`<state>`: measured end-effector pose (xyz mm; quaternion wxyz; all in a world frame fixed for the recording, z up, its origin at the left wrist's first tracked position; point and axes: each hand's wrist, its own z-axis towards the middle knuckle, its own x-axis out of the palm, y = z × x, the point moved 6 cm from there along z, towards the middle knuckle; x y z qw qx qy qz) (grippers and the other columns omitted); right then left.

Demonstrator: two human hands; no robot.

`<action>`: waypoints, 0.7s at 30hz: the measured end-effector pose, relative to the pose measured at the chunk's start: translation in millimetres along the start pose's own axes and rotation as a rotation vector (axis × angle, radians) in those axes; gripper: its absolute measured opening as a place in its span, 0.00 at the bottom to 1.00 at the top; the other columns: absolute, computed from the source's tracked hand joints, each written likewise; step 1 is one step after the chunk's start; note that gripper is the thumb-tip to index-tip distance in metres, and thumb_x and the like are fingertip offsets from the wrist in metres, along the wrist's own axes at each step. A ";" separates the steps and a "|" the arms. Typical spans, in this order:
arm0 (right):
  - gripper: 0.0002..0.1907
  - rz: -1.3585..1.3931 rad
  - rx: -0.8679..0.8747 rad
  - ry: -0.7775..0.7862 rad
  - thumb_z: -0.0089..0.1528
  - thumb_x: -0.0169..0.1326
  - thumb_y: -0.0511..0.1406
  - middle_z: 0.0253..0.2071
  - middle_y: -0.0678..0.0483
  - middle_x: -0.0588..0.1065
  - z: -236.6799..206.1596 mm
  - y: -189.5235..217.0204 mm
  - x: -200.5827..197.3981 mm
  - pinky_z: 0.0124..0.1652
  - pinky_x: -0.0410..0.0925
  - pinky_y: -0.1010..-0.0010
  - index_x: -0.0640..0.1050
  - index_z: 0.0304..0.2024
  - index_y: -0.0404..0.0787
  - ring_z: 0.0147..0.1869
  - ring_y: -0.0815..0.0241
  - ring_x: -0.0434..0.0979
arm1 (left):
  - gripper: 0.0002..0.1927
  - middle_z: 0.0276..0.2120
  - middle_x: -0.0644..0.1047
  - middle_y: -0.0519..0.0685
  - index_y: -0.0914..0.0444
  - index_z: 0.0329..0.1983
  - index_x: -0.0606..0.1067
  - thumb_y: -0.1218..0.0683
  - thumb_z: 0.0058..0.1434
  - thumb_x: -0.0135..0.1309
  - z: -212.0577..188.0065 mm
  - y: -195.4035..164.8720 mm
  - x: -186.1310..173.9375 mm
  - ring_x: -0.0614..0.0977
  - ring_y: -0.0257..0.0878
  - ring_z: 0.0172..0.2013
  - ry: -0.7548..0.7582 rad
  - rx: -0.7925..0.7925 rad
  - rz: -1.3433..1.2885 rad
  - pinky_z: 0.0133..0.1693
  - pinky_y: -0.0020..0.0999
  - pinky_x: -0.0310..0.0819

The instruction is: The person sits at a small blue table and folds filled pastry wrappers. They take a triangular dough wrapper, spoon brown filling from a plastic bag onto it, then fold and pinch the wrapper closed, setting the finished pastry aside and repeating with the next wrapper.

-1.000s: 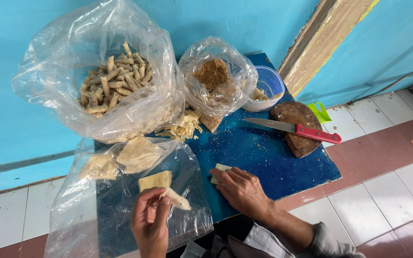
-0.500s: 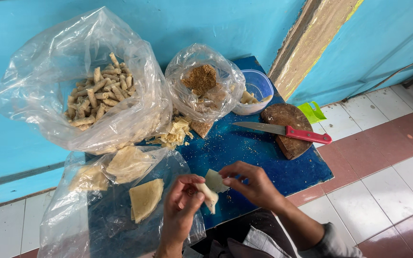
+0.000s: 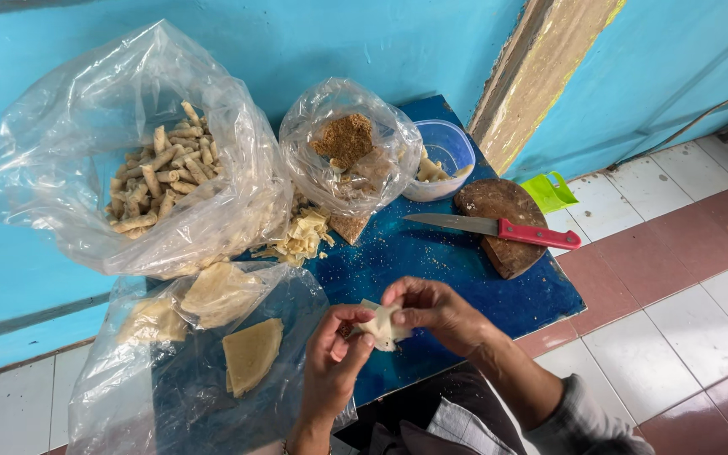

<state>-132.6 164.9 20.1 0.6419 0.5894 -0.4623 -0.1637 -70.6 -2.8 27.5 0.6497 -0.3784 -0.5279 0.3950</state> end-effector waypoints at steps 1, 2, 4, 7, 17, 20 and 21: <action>0.17 -0.067 -0.014 -0.043 0.60 0.64 0.30 0.42 0.54 0.80 0.3 2.7 -6.1 0.46 0.73 0.70 0.78 0.51 0.36 0.45 0.63 0.80 | 0.13 0.44 0.77 0.51 0.68 0.52 0.74 0.63 0.64 0.56 1.8 -3.0 3.2 0.78 0.35 0.44 0.016 0.032 0.070 0.47 0.31 0.76; 0.17 -0.132 -0.025 -0.084 0.59 0.64 0.29 0.41 0.55 0.80 0.3 6.4 -12.2 0.45 0.73 0.71 0.78 0.51 0.37 0.45 0.64 0.81 | 0.13 0.46 0.78 0.51 0.67 0.51 0.74 0.63 0.64 0.56 2.1 -5.9 6.2 0.80 0.35 0.45 0.029 0.062 0.140 0.50 0.32 0.79; 0.17 -0.318 -0.047 -0.109 0.59 0.63 0.29 0.40 0.55 0.80 1.1 12.2 -15.6 0.43 0.73 0.73 0.79 0.51 0.39 0.43 0.66 0.80 | 0.10 0.42 0.81 0.51 0.66 0.48 0.76 0.62 0.64 0.58 4.0 -8.4 2.9 0.84 0.35 0.41 -0.093 0.060 0.386 0.44 0.32 0.84; 0.15 -0.677 -0.100 -0.095 0.60 0.63 0.31 0.38 0.55 0.81 1.2 16.9 -6.2 0.40 0.75 0.73 0.81 0.51 0.42 0.40 0.65 0.82 | 0.09 0.37 0.82 0.50 0.64 0.46 0.77 0.61 0.63 0.59 -7.2 -10.9 4.8 0.86 0.35 0.33 -0.247 0.097 0.715 0.35 0.29 0.85; 0.11 -1.264 -0.517 -0.192 0.60 0.62 0.36 0.40 0.53 0.83 -2.9 19.1 35.9 0.35 0.77 0.67 0.83 0.46 0.45 0.39 0.56 0.85 | 0.12 0.34 0.81 0.46 0.59 0.48 0.76 0.52 0.63 0.57 -35.0 -3.9 17.9 0.85 0.42 0.35 -0.383 0.197 1.568 0.33 0.40 0.74; 0.11 -1.360 -0.555 -0.193 0.61 0.61 0.35 0.37 0.54 0.83 1.4 16.5 37.3 0.34 0.76 0.67 0.83 0.47 0.44 0.37 0.57 0.83 | 0.08 0.31 0.79 0.44 0.55 0.44 0.77 0.50 0.63 0.57 -30.1 3.3 15.8 0.83 0.42 0.36 -0.327 0.085 1.672 0.36 0.41 0.73; 0.12 -1.401 -0.559 -0.187 0.61 0.61 0.35 0.36 0.55 0.82 2.2 15.0 37.9 0.34 0.75 0.66 0.82 0.47 0.43 0.36 0.58 0.82 | 0.09 0.31 0.79 0.44 0.56 0.44 0.77 0.50 0.63 0.57 -30.6 2.7 16.2 0.82 0.42 0.35 -0.336 0.104 1.655 0.36 0.41 0.73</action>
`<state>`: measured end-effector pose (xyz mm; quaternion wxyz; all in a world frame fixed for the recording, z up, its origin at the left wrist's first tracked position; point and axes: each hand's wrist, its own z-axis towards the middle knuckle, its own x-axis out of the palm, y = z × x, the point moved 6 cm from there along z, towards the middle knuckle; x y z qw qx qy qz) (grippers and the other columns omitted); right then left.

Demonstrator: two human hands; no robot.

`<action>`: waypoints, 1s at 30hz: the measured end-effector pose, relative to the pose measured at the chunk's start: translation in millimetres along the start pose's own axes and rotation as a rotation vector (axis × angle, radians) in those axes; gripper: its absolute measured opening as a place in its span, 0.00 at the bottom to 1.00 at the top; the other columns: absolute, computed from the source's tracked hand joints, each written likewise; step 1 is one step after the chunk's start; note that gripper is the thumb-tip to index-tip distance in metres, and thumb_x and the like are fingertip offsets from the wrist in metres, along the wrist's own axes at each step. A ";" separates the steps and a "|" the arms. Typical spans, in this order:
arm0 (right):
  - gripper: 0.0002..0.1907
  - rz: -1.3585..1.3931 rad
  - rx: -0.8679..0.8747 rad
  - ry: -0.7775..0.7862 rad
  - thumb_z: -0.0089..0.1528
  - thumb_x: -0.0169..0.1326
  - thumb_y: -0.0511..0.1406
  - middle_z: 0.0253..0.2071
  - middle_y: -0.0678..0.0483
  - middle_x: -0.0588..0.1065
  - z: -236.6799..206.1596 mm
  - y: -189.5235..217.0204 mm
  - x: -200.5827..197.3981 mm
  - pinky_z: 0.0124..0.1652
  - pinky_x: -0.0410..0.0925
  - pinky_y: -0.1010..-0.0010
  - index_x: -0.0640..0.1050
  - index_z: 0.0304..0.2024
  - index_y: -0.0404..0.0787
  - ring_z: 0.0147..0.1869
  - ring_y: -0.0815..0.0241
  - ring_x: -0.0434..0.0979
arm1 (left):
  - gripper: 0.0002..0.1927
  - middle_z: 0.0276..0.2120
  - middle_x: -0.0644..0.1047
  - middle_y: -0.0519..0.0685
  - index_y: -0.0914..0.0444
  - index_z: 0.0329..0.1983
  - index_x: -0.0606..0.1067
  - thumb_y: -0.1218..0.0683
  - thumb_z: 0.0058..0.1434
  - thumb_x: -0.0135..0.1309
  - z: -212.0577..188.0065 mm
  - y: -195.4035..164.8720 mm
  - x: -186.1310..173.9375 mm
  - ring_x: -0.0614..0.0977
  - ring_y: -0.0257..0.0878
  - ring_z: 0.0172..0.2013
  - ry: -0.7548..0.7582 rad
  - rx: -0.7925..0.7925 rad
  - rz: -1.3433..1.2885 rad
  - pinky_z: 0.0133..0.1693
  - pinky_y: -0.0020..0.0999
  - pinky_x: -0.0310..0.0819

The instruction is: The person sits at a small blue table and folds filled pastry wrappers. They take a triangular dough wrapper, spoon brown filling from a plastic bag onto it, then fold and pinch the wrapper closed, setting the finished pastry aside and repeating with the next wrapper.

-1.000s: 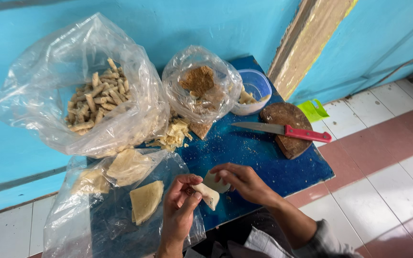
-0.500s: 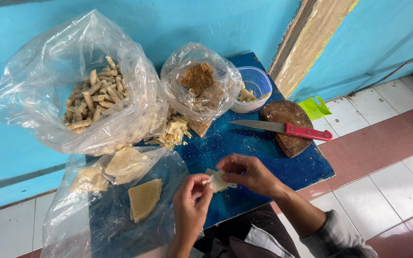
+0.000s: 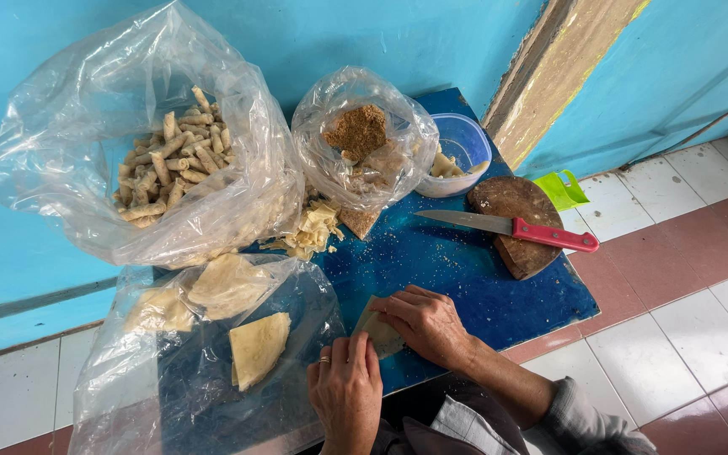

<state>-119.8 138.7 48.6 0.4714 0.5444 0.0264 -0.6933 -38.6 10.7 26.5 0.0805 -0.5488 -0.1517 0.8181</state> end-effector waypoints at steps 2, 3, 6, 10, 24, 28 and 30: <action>0.12 -0.013 -0.013 -0.011 0.61 0.61 0.35 0.36 0.55 0.82 0.4 0.3 1.1 0.34 0.75 0.67 0.82 0.48 0.44 0.37 0.59 0.81 | 0.12 0.31 0.79 0.44 0.57 0.46 0.77 0.51 0.61 0.57 -0.8 0.4 -2.0 0.82 0.42 0.35 -0.032 0.003 -0.034 0.35 0.41 0.72; 0.12 -0.018 -0.018 -0.016 0.61 0.61 0.36 0.36 0.55 0.82 0.8 0.6 1.2 0.33 0.74 0.67 0.82 0.48 0.44 0.37 0.59 0.80 | 0.11 0.30 0.78 0.44 0.57 0.46 0.77 0.51 0.61 0.57 -1.9 0.6 -1.2 0.81 0.42 0.35 -0.014 0.002 -0.022 0.35 0.41 0.72; 0.12 -0.121 -0.061 -0.025 0.60 0.62 0.36 0.37 0.56 0.82 2.8 3.8 0.4 0.34 0.74 0.66 0.82 0.47 0.45 0.37 0.59 0.80 | 0.09 0.30 0.77 0.45 0.57 0.44 0.77 0.51 0.62 0.57 -2.1 1.4 1.3 0.81 0.42 0.35 0.019 0.004 0.002 0.33 0.41 0.72; 0.15 -0.130 -0.113 -0.054 0.57 0.62 0.36 0.43 0.54 0.81 7.8 8.7 -3.2 0.36 0.75 0.66 0.82 0.47 0.45 0.41 0.57 0.80 | 0.10 0.32 0.76 0.46 0.57 0.45 0.77 0.51 0.62 0.58 -1.1 2.1 2.6 0.81 0.43 0.38 0.028 0.002 -0.011 0.35 0.40 0.74; 0.17 -0.615 0.128 -0.215 0.62 0.57 0.30 0.48 0.52 0.77 101.6 -150.9 -137.3 0.48 0.71 0.57 0.85 0.49 0.55 0.55 0.49 0.75 | 0.19 0.41 0.74 0.48 0.52 0.51 0.82 0.54 0.56 0.59 -0.3 16.4 19.2 0.80 0.46 0.42 0.129 -0.067 -0.156 0.37 0.43 0.76; 0.30 -0.678 0.221 0.313 0.62 0.49 0.25 0.47 0.52 0.74 149.3 -228.0 -80.1 0.54 0.66 0.62 0.84 0.54 0.67 0.56 0.52 0.69 | 0.17 0.40 0.75 0.48 0.51 0.50 0.84 0.54 0.57 0.57 0.9 29.8 28.5 0.81 0.46 0.40 0.166 -0.095 -0.256 0.38 0.44 0.77; 0.17 -0.825 0.225 0.400 0.61 0.53 0.28 0.49 0.53 0.73 161.6 -253.9 -54.7 0.57 0.66 0.64 0.86 0.44 0.54 0.59 0.55 0.67 | 0.16 0.39 0.75 0.48 0.51 0.49 0.84 0.53 0.58 0.57 2.3 33.4 33.0 0.81 0.45 0.40 0.168 -0.110 -0.272 0.39 0.44 0.78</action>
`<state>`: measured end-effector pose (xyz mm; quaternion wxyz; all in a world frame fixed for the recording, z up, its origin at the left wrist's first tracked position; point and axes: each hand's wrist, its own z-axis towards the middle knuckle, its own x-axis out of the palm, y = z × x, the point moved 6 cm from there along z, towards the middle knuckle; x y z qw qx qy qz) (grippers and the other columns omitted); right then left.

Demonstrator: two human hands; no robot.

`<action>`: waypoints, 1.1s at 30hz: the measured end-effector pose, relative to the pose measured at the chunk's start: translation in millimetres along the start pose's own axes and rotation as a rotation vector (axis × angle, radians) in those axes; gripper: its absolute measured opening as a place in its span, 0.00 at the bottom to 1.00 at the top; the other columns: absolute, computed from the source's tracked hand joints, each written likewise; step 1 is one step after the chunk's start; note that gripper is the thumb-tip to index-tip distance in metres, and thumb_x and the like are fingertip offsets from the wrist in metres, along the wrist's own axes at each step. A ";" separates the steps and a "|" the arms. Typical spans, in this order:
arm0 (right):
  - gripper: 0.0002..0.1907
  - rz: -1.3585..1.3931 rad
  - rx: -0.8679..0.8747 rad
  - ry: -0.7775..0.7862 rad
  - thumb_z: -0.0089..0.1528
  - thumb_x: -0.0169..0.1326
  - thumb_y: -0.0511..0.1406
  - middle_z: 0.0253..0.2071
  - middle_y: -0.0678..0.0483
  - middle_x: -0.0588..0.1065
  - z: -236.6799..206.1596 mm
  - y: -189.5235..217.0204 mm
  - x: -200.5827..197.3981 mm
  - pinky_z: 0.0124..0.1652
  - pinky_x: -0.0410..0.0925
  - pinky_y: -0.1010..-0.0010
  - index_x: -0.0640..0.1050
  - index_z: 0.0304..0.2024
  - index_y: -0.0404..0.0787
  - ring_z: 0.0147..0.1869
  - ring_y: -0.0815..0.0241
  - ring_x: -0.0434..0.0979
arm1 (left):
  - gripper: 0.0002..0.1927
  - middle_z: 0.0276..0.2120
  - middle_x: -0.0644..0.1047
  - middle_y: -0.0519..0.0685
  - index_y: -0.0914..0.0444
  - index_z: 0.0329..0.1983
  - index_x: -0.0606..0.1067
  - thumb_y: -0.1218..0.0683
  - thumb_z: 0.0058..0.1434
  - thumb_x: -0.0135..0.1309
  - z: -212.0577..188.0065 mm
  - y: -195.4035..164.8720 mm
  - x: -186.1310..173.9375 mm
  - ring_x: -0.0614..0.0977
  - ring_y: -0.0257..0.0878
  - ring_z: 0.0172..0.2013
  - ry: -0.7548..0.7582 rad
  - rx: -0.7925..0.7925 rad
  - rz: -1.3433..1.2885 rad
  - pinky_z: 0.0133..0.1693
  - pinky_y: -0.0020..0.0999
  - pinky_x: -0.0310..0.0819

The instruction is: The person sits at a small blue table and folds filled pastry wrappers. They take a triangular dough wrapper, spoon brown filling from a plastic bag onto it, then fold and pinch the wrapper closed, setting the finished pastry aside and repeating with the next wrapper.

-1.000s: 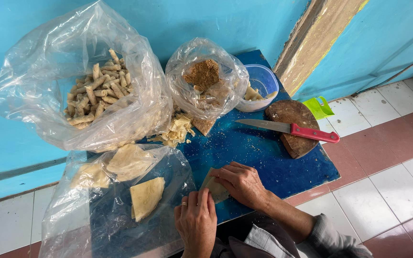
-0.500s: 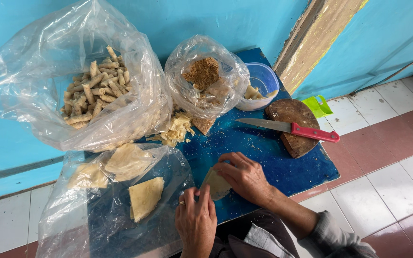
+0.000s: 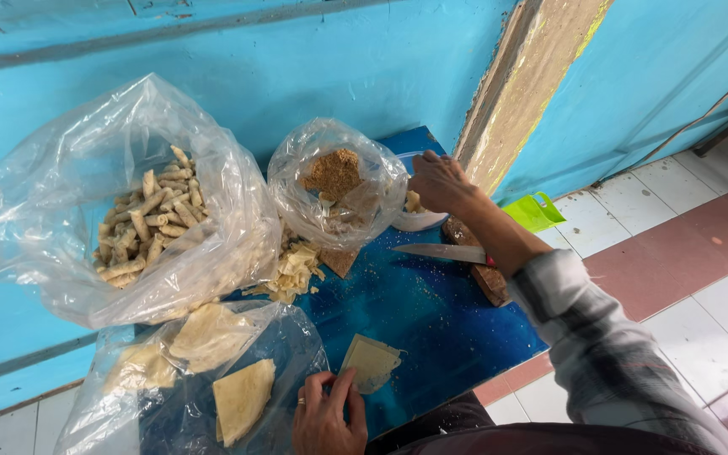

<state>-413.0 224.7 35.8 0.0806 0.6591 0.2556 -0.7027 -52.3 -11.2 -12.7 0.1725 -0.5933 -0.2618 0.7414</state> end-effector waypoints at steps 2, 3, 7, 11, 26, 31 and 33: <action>0.10 -0.068 0.004 0.005 0.60 0.56 0.32 0.52 0.53 0.71 16.7 2.0 20.6 0.57 0.66 0.63 0.87 0.39 0.45 0.62 0.55 0.66 | 0.16 0.41 0.75 0.47 0.51 0.49 0.84 0.53 0.58 0.57 -2.6 4.1 4.8 0.81 0.44 0.39 0.038 -0.059 0.018 0.39 0.44 0.78; 0.09 -0.061 0.008 -0.027 0.59 0.58 0.34 0.54 0.52 0.71 23.4 3.4 26.3 0.56 0.66 0.62 0.86 0.39 0.44 0.64 0.54 0.65 | 0.16 0.40 0.74 0.48 0.52 0.49 0.84 0.53 0.58 0.57 -3.8 3.9 4.0 0.81 0.45 0.40 0.024 -0.041 0.020 0.39 0.44 0.78; 0.23 0.281 0.054 -0.142 0.56 0.61 0.39 0.53 0.46 0.71 35.9 1.7 33.1 0.53 0.65 0.53 0.78 0.55 0.43 0.60 0.45 0.65 | 0.16 0.40 0.74 0.48 0.53 0.48 0.84 0.54 0.56 0.57 -6.4 1.7 1.1 0.81 0.46 0.40 -0.007 -0.007 0.009 0.37 0.45 0.78; 0.31 0.355 0.081 -0.124 0.56 0.64 0.44 0.55 0.45 0.71 38.0 2.4 36.5 0.54 0.64 0.50 0.74 0.58 0.41 0.61 0.44 0.68 | 0.15 0.39 0.74 0.48 0.54 0.48 0.84 0.54 0.57 0.57 -4.6 -3.6 -3.4 0.81 0.46 0.38 -0.016 0.006 0.004 0.38 0.45 0.77; 0.18 1.274 -0.311 0.068 0.58 0.57 0.26 0.52 0.54 0.73 -194.3 131.9 -52.5 0.52 0.75 0.66 0.85 0.48 0.48 0.58 0.59 0.75 | 0.16 0.39 0.75 0.49 0.57 0.48 0.81 0.57 0.56 0.59 -4.9 -27.4 -26.1 0.81 0.45 0.39 -0.093 0.096 -0.044 0.38 0.42 0.75; 0.24 0.815 -0.508 -0.186 0.56 0.60 0.29 0.49 0.54 0.73 -213.2 190.9 -61.2 0.49 0.69 0.62 0.84 0.53 0.53 0.52 0.56 0.73 | 0.15 0.39 0.75 0.49 0.58 0.48 0.81 0.57 0.56 0.59 -5.0 -25.8 -24.1 0.80 0.46 0.40 -0.070 0.112 -0.048 0.39 0.43 0.74; 0.26 0.629 -0.521 -0.287 0.56 0.58 0.29 0.46 0.55 0.72 -215.4 190.8 -63.9 0.46 0.69 0.63 0.83 0.56 0.54 0.48 0.58 0.72 | 0.15 0.40 0.75 0.49 0.58 0.49 0.81 0.58 0.57 0.59 -5.3 -25.0 -24.2 0.80 0.45 0.40 -0.065 0.111 -0.052 0.38 0.42 0.74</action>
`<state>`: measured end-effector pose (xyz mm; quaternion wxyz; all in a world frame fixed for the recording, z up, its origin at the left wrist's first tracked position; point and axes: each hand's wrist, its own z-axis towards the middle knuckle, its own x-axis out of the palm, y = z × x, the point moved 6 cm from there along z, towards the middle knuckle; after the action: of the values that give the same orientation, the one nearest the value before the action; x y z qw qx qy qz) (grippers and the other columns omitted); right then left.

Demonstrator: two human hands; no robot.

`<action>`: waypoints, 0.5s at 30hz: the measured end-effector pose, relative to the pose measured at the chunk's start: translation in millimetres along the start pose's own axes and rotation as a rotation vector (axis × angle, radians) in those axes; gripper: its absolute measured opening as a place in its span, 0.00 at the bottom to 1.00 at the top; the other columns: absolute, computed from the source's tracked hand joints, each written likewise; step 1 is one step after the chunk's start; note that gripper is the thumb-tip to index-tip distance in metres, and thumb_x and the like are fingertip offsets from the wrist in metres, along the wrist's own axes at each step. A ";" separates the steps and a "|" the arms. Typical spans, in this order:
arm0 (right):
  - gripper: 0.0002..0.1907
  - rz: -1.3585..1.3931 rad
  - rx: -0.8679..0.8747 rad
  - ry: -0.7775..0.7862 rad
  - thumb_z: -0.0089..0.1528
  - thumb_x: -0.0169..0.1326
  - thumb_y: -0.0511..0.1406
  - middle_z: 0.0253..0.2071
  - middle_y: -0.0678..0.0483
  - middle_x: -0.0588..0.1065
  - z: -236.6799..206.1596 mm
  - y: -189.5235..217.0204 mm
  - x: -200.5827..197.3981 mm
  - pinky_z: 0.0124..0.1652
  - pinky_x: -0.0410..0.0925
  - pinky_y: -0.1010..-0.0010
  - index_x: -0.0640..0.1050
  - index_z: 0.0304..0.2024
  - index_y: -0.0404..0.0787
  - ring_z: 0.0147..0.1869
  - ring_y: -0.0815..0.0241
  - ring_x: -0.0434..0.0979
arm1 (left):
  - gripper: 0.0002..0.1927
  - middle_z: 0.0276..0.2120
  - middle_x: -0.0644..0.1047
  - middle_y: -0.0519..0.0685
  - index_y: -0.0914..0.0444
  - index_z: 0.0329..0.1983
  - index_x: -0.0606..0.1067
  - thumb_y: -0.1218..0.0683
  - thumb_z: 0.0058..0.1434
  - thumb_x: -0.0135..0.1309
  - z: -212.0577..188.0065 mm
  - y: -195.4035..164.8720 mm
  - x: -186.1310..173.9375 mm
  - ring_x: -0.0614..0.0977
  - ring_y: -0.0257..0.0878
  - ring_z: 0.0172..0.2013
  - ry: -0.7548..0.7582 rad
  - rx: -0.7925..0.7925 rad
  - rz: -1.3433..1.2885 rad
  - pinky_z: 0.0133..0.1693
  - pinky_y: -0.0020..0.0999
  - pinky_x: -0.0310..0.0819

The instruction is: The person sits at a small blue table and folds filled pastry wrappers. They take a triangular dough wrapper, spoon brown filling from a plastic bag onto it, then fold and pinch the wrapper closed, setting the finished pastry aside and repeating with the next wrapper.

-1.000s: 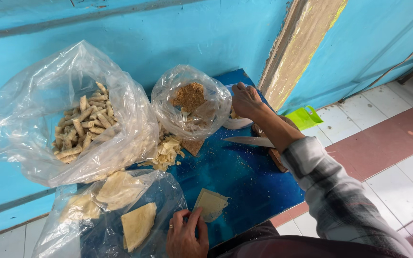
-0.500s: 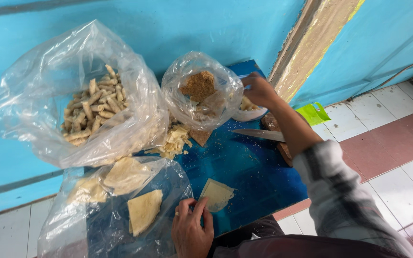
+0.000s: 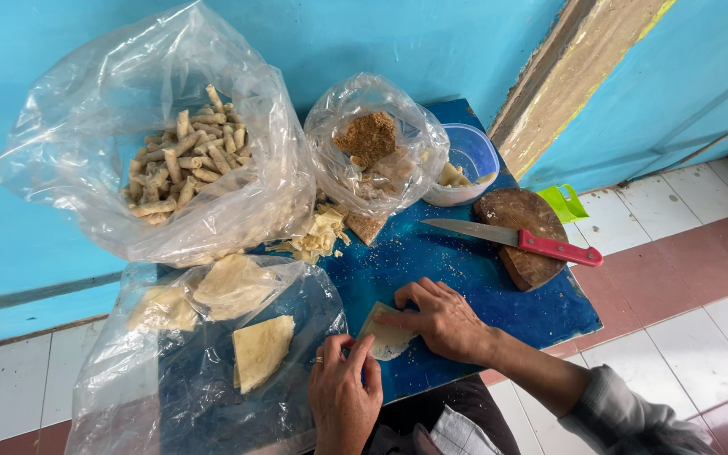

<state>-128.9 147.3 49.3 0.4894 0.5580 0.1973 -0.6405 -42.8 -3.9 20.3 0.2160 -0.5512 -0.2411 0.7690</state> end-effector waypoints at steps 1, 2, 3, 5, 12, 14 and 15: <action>0.27 -0.101 -0.027 -0.018 0.57 0.57 0.29 0.45 0.56 0.72 -2.1 0.5 -2.2 0.44 0.68 0.64 0.83 0.57 0.55 0.46 0.59 0.71 | 0.15 0.40 0.75 0.49 0.58 0.49 0.81 0.58 0.56 0.59 -0.2 -0.8 -0.3 0.80 0.45 0.40 -0.012 0.007 -0.002 0.38 0.42 0.74; 0.27 -0.178 -0.052 0.002 0.57 0.57 0.31 0.47 0.55 0.72 -4.4 0.7 -1.7 0.42 0.68 0.64 0.81 0.59 0.54 0.45 0.59 0.71 | 0.15 0.40 0.75 0.49 0.58 0.49 0.81 0.58 0.56 0.59 0.1 -1.2 -0.7 0.80 0.45 0.40 -0.023 0.013 -0.003 0.38 0.42 0.74; 0.28 -0.254 -0.077 0.022 0.57 0.56 0.32 0.48 0.54 0.72 -7.0 0.4 -1.0 0.40 0.68 0.65 0.79 0.62 0.52 0.44 0.59 0.71 | 0.15 0.40 0.75 0.48 0.58 0.48 0.81 0.57 0.56 0.59 0.6 -1.0 -0.3 0.80 0.46 0.40 -0.019 0.010 0.002 0.38 0.42 0.74; 0.29 -0.363 -0.114 0.040 0.59 0.55 0.35 0.50 0.54 0.71 -10.2 -1.8 1.0 0.38 0.67 0.65 0.76 0.64 0.50 0.44 0.59 0.70 | 0.15 0.40 0.75 0.48 0.58 0.48 0.81 0.57 0.56 0.60 0.1 -1.0 1.2 0.80 0.46 0.40 -0.005 0.003 0.012 0.37 0.43 0.74; 0.29 -0.302 -0.154 0.029 0.59 0.54 0.35 0.50 0.57 0.70 -11.5 -1.2 7.0 0.39 0.68 0.67 0.74 0.65 0.54 0.45 0.61 0.71 | 0.15 0.41 0.75 0.49 0.58 0.47 0.80 0.57 0.56 0.60 -0.2 -0.5 2.0 0.80 0.46 0.40 -0.021 0.019 0.008 0.37 0.42 0.74; 0.29 -0.254 -0.157 0.053 0.59 0.56 0.35 0.49 0.56 0.71 -11.7 1.2 8.3 0.38 0.68 0.66 0.75 0.64 0.53 0.45 0.60 0.71 | 0.15 0.41 0.74 0.49 0.59 0.47 0.80 0.57 0.56 0.60 -0.6 -0.4 2.5 0.80 0.45 0.40 -0.015 0.020 -0.001 0.37 0.42 0.74; 0.29 -0.222 -0.151 0.034 0.59 0.56 0.34 0.49 0.56 0.71 -10.9 1.0 6.8 0.39 0.68 0.66 0.76 0.64 0.54 0.45 0.60 0.71 | 0.15 0.40 0.74 0.49 0.59 0.48 0.80 0.57 0.56 0.60 -0.6 -0.2 2.7 0.80 0.45 0.40 -0.015 0.017 -0.004 0.37 0.42 0.74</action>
<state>-121.7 152.9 40.1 0.4526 0.5049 0.3141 -0.6645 -43.1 -2.0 18.3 0.2204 -0.5432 -0.2371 0.7747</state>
